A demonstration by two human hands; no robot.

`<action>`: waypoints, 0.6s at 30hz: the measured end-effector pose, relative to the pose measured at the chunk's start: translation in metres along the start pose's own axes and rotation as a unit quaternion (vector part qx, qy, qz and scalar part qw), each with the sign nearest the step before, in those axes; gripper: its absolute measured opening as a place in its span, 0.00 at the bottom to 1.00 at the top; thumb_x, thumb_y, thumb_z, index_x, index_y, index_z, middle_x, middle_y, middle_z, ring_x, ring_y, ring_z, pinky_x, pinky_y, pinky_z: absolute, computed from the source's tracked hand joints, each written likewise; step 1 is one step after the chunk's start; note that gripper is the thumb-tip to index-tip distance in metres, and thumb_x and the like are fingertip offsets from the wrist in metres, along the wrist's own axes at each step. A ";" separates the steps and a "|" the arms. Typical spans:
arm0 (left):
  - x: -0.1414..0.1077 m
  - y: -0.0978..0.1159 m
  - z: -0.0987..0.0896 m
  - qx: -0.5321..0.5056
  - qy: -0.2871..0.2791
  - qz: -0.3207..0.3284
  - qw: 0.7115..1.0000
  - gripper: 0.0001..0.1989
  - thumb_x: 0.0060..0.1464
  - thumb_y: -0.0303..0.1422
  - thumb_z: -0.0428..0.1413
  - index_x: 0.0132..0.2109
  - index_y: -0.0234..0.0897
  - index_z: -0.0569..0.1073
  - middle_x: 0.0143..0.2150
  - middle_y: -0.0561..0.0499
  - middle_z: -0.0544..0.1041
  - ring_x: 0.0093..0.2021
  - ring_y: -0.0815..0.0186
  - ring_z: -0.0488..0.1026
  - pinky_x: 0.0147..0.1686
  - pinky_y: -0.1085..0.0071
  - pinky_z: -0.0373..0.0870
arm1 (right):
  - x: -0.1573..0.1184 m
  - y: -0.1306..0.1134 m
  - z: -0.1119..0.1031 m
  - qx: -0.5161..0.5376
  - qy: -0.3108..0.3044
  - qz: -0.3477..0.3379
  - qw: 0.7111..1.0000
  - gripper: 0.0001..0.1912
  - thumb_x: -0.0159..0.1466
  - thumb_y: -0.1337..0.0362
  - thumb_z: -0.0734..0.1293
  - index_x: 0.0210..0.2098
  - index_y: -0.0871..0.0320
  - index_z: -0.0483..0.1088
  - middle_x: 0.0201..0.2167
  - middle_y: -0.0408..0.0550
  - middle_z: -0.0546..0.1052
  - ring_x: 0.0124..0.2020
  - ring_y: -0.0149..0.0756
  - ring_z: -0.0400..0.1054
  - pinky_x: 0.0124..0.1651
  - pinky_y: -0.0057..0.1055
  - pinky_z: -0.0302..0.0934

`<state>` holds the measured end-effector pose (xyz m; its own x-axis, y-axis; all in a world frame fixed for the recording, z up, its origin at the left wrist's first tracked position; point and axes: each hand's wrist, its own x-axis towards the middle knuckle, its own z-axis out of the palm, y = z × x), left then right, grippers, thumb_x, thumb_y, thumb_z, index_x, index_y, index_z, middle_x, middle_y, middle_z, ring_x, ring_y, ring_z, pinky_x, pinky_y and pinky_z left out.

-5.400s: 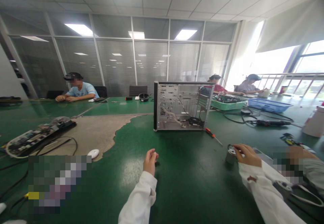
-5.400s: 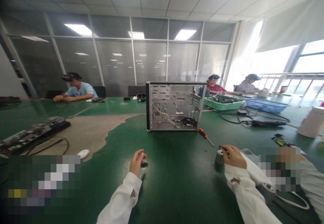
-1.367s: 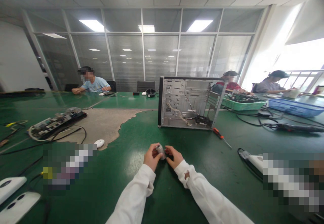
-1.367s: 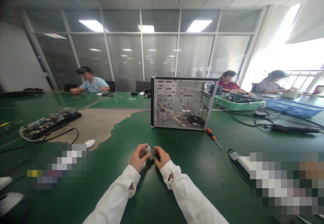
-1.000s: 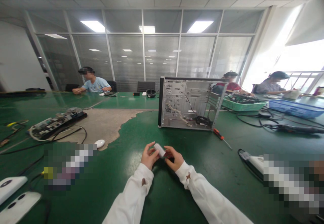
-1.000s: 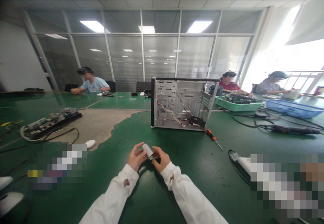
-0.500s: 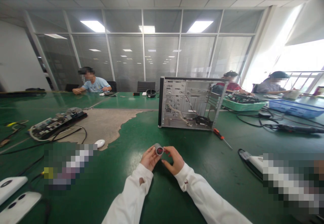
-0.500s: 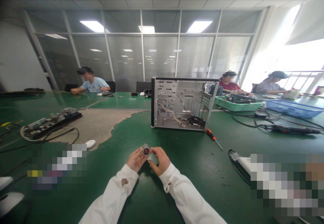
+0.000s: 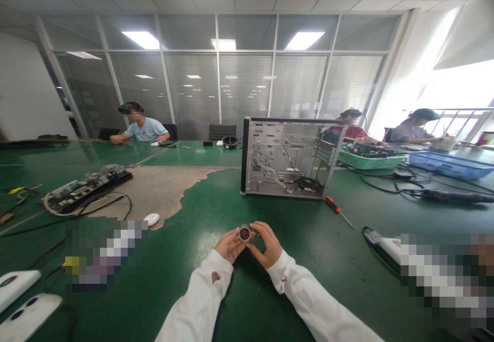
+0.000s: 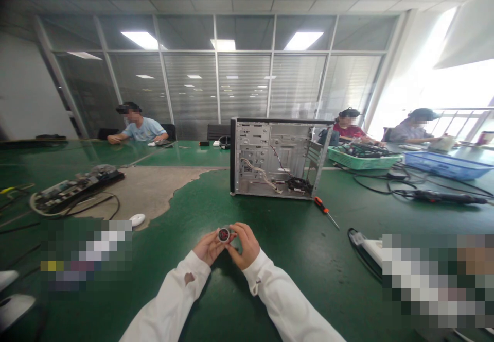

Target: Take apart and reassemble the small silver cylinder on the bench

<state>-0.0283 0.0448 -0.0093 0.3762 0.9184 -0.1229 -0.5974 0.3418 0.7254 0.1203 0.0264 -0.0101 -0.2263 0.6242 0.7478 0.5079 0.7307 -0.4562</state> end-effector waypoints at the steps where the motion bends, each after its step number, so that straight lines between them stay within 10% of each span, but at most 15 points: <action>1: 0.000 0.000 0.000 0.000 -0.008 -0.001 1.000 0.12 0.49 0.31 0.52 0.38 0.24 0.68 0.33 0.39 0.75 0.37 0.62 0.73 0.32 0.75 0.70 | 0.000 0.000 -0.001 0.000 0.001 0.001 1.000 0.22 0.52 0.65 0.61 0.47 0.58 0.57 0.43 0.55 0.63 0.45 0.41 0.59 0.43 0.38 0.60; 18: 0.003 -0.006 -0.003 -0.013 -0.021 0.032 0.999 0.13 0.44 0.28 0.56 0.38 0.23 0.68 0.34 0.39 0.75 0.37 0.60 0.72 0.35 0.72 0.69 | 0.003 0.005 0.001 0.042 0.006 0.003 0.999 0.20 0.51 0.66 0.62 0.45 0.56 0.61 0.40 0.52 0.66 0.42 0.38 0.61 0.33 0.30 0.63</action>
<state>-0.0257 0.0464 -0.0157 0.3654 0.9296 -0.0486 -0.6392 0.2886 0.7128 0.1209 0.0319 -0.0110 -0.2139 0.6252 0.7506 0.4381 0.7482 -0.4983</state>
